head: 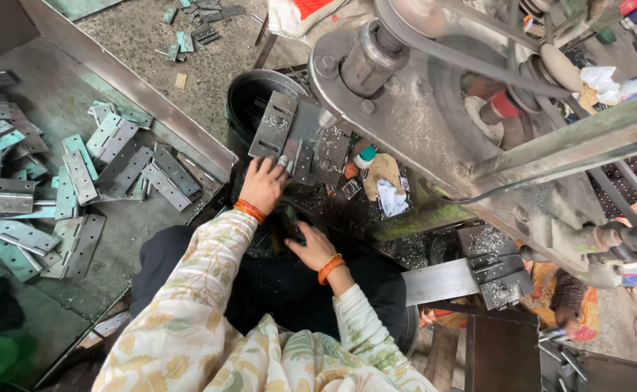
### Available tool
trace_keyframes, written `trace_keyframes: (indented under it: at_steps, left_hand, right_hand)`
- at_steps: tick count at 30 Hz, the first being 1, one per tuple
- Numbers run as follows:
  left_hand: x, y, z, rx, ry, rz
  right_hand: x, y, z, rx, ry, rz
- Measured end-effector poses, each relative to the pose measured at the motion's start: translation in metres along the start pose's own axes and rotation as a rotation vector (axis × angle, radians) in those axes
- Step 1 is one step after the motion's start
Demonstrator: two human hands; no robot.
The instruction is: The person repeatedly picks up metal plates from a pile, places them into a press machine, and operates the lever to process them. The processed plates are then removed and placed back into the pile.
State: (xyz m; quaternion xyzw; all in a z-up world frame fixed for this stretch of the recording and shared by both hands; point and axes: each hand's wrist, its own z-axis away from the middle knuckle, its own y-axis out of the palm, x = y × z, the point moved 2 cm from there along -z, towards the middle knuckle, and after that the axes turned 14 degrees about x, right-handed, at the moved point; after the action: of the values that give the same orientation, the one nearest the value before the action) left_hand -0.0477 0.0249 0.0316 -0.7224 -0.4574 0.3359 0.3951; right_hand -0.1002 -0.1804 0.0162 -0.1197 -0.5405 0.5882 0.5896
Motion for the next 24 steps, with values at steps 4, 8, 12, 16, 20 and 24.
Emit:
trace_keyframes:
  at_steps: [4,8,12,16,20,24]
  left_hand:
    - [0.019,-0.003,0.01,-0.215,-0.166,0.473]
    - [0.032,0.032,0.011,-0.222,-0.431,1.037]
    - [0.03,0.066,-0.012,-0.127,-0.37,1.598]
    - [0.034,0.051,-0.025,-0.039,-0.421,0.67]
    - [0.031,0.023,-0.019,-0.065,-0.466,0.309]
    - [0.007,0.02,-0.01,0.144,-0.26,0.281]
  right_hand:
    - [-0.024,-0.015,-0.018,-0.206,-0.107,-0.053]
    - [-0.054,-0.035,-0.054,-0.385,-0.086,-0.535]
    - [-0.072,-0.049,-0.075,-0.455,-0.236,-1.014]
    - [-0.069,-0.072,-0.06,-0.776,-0.265,-0.643]
    - [-0.03,-0.071,-0.053,-0.767,-0.221,0.148]
    - [0.005,-0.055,-0.077,-0.466,-0.229,0.184]
